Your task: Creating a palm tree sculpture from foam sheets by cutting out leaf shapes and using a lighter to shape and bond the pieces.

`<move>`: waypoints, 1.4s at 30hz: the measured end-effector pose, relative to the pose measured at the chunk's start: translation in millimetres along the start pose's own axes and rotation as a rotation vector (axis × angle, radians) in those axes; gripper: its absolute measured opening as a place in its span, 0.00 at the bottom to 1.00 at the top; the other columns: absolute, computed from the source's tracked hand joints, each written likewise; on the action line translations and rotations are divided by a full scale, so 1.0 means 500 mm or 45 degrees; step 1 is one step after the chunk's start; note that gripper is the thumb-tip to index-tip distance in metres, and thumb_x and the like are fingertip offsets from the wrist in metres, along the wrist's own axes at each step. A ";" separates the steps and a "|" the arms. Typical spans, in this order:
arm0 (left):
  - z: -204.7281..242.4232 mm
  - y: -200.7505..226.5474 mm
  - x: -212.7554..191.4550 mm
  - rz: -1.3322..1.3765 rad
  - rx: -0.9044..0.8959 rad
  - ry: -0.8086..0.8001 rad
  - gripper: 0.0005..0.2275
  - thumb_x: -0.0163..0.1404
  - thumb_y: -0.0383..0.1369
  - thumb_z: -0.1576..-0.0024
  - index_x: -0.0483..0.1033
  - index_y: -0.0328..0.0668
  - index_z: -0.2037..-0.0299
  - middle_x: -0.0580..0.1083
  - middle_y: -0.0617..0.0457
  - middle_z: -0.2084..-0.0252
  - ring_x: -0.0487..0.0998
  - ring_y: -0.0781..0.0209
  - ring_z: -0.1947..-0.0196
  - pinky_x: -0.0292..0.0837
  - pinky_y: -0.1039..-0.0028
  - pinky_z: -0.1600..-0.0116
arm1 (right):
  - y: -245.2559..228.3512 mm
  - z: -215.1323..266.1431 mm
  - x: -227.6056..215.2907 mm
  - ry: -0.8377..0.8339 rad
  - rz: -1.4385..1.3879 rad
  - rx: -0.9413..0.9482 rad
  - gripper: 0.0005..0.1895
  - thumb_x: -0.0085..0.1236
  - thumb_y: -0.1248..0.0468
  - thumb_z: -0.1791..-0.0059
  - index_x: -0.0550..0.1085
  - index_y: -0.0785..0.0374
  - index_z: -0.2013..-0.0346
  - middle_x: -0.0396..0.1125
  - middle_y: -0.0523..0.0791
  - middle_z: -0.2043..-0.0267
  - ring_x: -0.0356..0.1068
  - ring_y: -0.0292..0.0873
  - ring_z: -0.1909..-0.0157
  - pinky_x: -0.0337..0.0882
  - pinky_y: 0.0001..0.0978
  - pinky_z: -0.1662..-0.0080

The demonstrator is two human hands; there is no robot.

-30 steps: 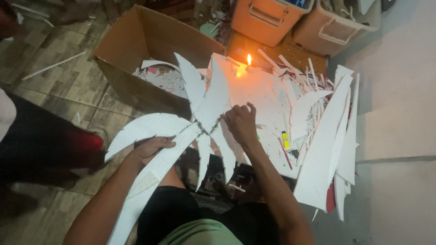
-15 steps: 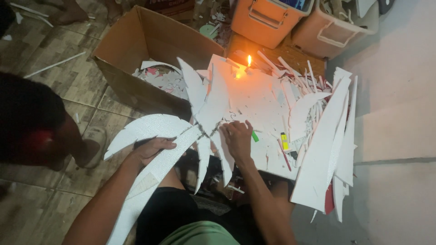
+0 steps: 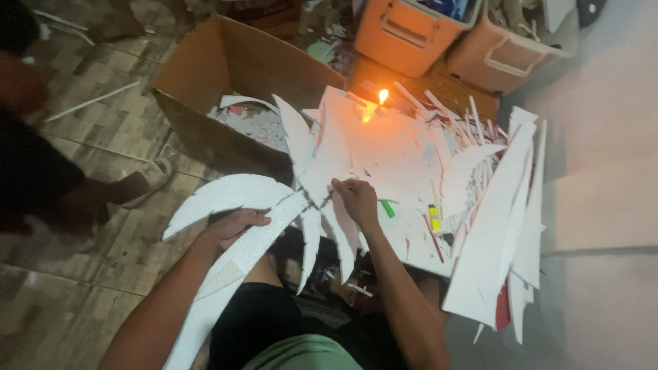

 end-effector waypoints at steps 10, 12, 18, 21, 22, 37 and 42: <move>0.007 -0.001 0.003 0.137 0.098 -0.020 0.13 0.57 0.26 0.46 0.76 0.26 0.52 0.79 0.38 0.60 0.81 0.50 0.60 0.78 0.56 0.52 | 0.097 -0.069 -0.017 0.060 -0.536 -0.108 0.21 0.54 0.50 0.47 0.79 0.68 0.62 0.72 0.57 0.64 0.67 0.50 0.58 0.69 0.41 0.56; 0.023 0.011 0.007 0.187 0.131 -0.014 0.14 0.57 0.25 0.45 0.76 0.25 0.51 0.79 0.39 0.60 0.82 0.50 0.60 0.78 0.55 0.52 | 0.099 -0.072 -0.057 0.183 -0.623 -0.312 0.18 0.53 0.56 0.45 0.78 0.71 0.61 0.71 0.60 0.64 0.65 0.53 0.56 0.65 0.47 0.51; 0.045 0.049 0.038 0.164 0.120 -0.014 0.09 0.59 0.26 0.46 0.79 0.26 0.59 0.79 0.39 0.65 0.83 0.51 0.64 0.79 0.59 0.55 | 0.197 -0.100 -0.184 0.623 -0.560 -0.138 0.10 0.46 0.62 0.44 0.76 0.58 0.61 0.68 0.44 0.64 0.62 0.37 0.60 0.63 0.26 0.56; 0.040 0.064 0.023 0.101 0.173 -0.034 0.10 0.60 0.28 0.47 0.78 0.25 0.60 0.79 0.37 0.64 0.82 0.49 0.63 0.79 0.57 0.54 | 0.285 -0.126 -0.202 0.739 -0.333 0.126 0.16 0.56 0.57 0.44 0.75 0.69 0.50 0.69 0.59 0.53 0.68 0.60 0.47 0.67 0.52 0.49; 0.031 0.066 0.006 0.093 0.173 -0.022 0.10 0.59 0.28 0.46 0.79 0.26 0.61 0.79 0.38 0.64 0.82 0.49 0.63 0.79 0.57 0.53 | 0.317 -0.133 -0.198 0.732 -0.285 0.222 0.17 0.58 0.55 0.46 0.75 0.64 0.50 0.70 0.55 0.53 0.68 0.57 0.47 0.67 0.50 0.49; 0.120 0.187 0.063 -0.394 0.300 0.345 0.21 0.64 0.37 0.54 0.78 0.35 0.52 0.79 0.42 0.57 0.80 0.52 0.55 0.75 0.61 0.48 | 0.458 -0.132 -0.155 0.733 0.543 0.405 0.20 0.54 0.45 0.52 0.76 0.47 0.50 0.72 0.43 0.51 0.70 0.58 0.50 0.64 0.58 0.51; 0.216 0.232 0.158 -0.672 0.258 0.418 0.28 0.61 0.46 0.52 0.76 0.43 0.42 0.78 0.49 0.49 0.76 0.60 0.47 0.70 0.67 0.40 | 0.269 -0.035 -0.177 1.117 0.407 -0.104 0.26 0.67 0.62 0.56 0.73 0.64 0.44 0.65 0.55 0.49 0.68 0.64 0.51 0.65 0.53 0.47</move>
Point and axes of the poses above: each hand's wrist, its own z-axis away from the middle knuckle, its own x-axis out of the palm, y = z × x, the point moved 3 cm from there along -z, towards the middle knuckle
